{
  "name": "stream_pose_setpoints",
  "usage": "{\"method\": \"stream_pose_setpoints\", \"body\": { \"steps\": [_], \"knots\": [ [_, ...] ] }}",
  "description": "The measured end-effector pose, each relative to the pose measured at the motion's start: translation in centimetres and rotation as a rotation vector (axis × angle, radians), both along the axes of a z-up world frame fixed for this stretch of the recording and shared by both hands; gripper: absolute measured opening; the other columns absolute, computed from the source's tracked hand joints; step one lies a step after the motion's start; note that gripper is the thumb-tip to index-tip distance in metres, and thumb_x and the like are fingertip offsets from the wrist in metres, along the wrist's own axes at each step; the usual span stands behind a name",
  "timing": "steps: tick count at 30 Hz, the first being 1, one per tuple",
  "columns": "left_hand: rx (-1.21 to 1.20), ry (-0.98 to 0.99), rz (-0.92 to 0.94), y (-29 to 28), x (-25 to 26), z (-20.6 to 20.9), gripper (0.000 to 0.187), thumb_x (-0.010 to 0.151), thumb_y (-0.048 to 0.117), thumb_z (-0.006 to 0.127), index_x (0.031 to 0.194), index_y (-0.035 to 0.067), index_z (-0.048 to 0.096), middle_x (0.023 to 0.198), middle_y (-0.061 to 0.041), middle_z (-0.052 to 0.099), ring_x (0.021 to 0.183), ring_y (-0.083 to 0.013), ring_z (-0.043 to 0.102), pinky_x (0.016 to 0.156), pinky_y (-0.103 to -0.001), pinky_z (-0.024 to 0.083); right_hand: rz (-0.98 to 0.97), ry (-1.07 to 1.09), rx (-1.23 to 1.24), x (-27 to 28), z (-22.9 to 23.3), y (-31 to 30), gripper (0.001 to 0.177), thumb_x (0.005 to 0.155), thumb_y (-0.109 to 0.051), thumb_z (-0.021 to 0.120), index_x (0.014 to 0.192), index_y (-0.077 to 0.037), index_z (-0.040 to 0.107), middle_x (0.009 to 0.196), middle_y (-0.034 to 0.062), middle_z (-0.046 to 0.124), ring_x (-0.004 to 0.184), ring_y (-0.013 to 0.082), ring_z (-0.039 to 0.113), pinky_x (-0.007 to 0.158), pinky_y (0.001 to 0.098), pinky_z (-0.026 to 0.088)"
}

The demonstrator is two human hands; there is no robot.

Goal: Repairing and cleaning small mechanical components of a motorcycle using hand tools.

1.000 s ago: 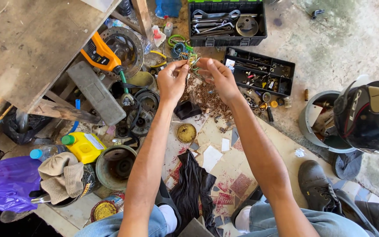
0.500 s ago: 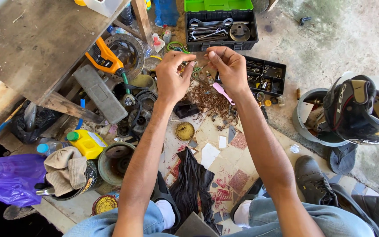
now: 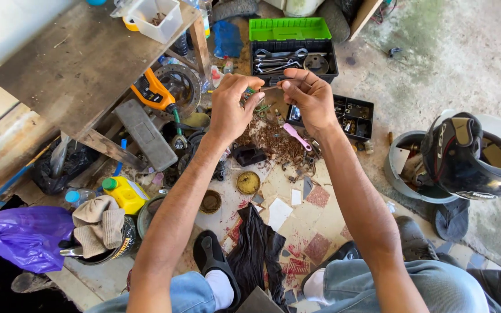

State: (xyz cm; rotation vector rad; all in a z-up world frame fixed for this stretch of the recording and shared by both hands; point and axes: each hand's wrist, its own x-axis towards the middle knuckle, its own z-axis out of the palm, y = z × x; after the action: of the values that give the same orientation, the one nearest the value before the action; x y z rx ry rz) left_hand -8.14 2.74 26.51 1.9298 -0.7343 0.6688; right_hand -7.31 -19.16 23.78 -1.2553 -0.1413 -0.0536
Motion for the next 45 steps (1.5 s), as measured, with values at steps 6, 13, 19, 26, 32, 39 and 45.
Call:
{"method": "stream_pose_setpoints", "body": {
  "steps": [6,13,19,26,32,39,45],
  "knots": [
    [0.063,-0.036,0.022,1.8,3.4,0.0,0.024,0.085,0.005,0.085,0.105,0.006,0.071,0.097,-0.006,0.073,0.095,-0.0256,0.069,0.084,-0.041,0.054,0.021,0.017,0.009,3.4,0.1,1.5,0.027,0.098,-0.010,0.075,0.123,-0.003,0.068,0.102,0.0050,0.076,0.076,0.0072,0.065,0.072,0.0222,0.053],
    [0.046,-0.040,0.074,4.7,10.5,-1.0,0.026,0.086,0.007,0.085,0.105,0.006,0.068,0.096,-0.005,0.073,0.095,-0.0238,0.070,0.086,-0.040,0.055,0.092,0.061,0.029,11.6,-0.9,4.3,0.024,0.099,-0.013,0.074,0.121,-0.003,0.069,0.100,0.0026,0.075,0.076,0.0071,0.065,0.073,0.0228,0.054],
    [0.025,0.101,0.140,7.7,16.3,0.2,0.024,0.087,0.006,0.083,0.106,0.006,0.068,0.097,-0.005,0.073,0.083,-0.0200,0.069,0.062,-0.034,0.054,0.137,0.082,-0.015,18.4,0.0,7.7,0.023,0.098,-0.013,0.074,0.118,-0.006,0.069,0.098,0.0014,0.074,0.075,0.0058,0.065,0.071,0.0222,0.054],
    [-0.026,-0.044,0.236,12.3,21.4,1.6,0.026,0.085,0.001,0.083,0.106,0.007,0.068,0.099,-0.004,0.074,0.081,-0.0181,0.067,0.063,-0.032,0.051,0.208,0.075,0.012,24.7,1.5,12.6,0.025,0.095,-0.014,0.077,0.118,-0.005,0.069,0.095,0.0009,0.074,0.072,0.0062,0.064,0.067,0.0219,0.054],
    [-0.075,0.086,0.294,15.8,24.6,2.7,0.019,0.086,0.002,0.082,0.100,0.007,0.070,0.096,-0.004,0.073,0.071,-0.0172,0.065,0.061,-0.030,0.051,0.252,0.090,-0.006,29.0,2.2,16.7,0.028,0.094,-0.015,0.078,0.117,-0.004,0.069,0.089,-0.0003,0.072,0.071,0.0059,0.063,0.065,0.0216,0.053],
    [-0.087,0.152,0.321,19.6,27.4,2.6,0.018,0.085,0.002,0.080,0.099,0.007,0.069,0.096,-0.004,0.073,0.070,-0.0174,0.064,0.060,-0.031,0.051,0.225,0.129,-0.083,32.1,2.6,20.9,0.030,0.092,-0.016,0.081,0.116,-0.002,0.069,0.085,-0.0014,0.069,0.070,0.0054,0.060,0.064,0.0202,0.049],
    [-0.078,0.261,0.326,21.5,28.5,1.6,0.017,0.085,0.003,0.077,0.099,0.008,0.069,0.096,-0.003,0.073,0.075,-0.0186,0.066,0.062,-0.032,0.051,0.188,0.153,-0.169,33.4,1.7,23.1,0.033,0.090,-0.018,0.082,0.116,0.000,0.070,0.084,-0.0004,0.069,0.071,0.0062,0.060,0.066,0.0219,0.051]
  ]
}}
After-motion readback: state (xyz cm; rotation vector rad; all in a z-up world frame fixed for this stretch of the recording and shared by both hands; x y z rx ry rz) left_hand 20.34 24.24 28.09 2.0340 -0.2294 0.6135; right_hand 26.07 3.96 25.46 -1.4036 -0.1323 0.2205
